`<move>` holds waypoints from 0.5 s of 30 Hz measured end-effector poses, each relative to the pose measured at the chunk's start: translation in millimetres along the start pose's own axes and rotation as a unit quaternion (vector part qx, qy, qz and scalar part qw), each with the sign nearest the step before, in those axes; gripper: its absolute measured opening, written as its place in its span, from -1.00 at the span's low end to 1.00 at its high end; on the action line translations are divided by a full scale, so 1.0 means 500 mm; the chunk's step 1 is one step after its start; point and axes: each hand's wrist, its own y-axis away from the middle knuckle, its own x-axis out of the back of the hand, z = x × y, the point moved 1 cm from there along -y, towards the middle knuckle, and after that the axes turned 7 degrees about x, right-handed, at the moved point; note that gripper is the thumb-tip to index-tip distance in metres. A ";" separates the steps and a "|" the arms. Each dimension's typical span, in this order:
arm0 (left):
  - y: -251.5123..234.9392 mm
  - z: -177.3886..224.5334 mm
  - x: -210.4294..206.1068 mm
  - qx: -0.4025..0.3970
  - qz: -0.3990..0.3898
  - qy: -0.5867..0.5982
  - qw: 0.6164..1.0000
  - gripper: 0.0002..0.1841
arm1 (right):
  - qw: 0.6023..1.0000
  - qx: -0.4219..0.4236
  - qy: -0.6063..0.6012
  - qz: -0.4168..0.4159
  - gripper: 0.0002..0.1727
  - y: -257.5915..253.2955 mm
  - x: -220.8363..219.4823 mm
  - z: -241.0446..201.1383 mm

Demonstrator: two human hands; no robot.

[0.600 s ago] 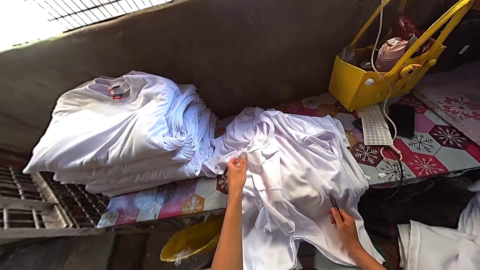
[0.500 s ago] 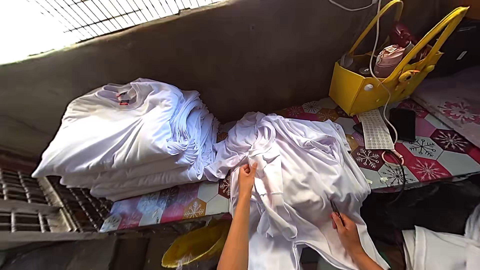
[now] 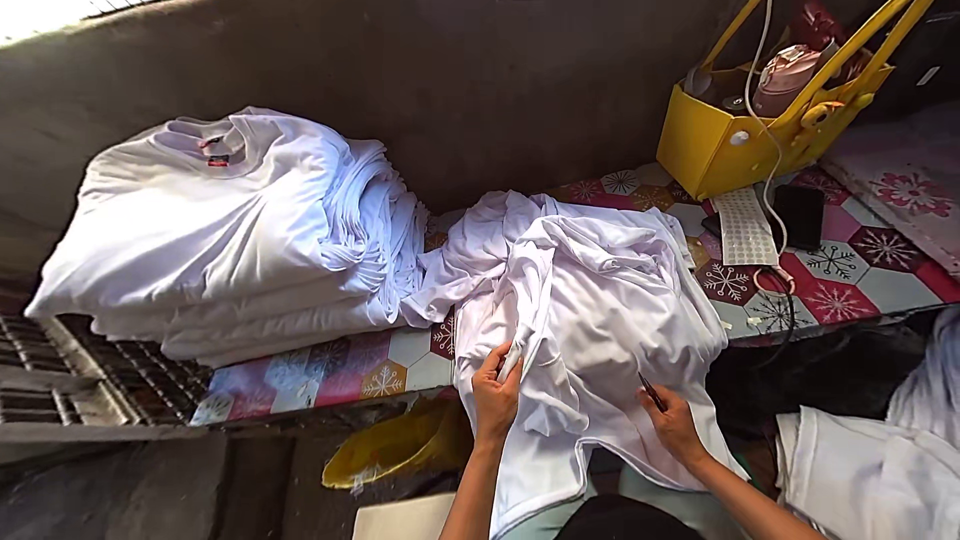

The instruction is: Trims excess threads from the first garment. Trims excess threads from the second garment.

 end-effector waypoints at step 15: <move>0.127 0.016 0.076 -0.158 -0.187 -0.162 0.956 -0.75 | 0.791 0.262 0.327 -0.445 -0.67 -0.420 -0.272 -0.283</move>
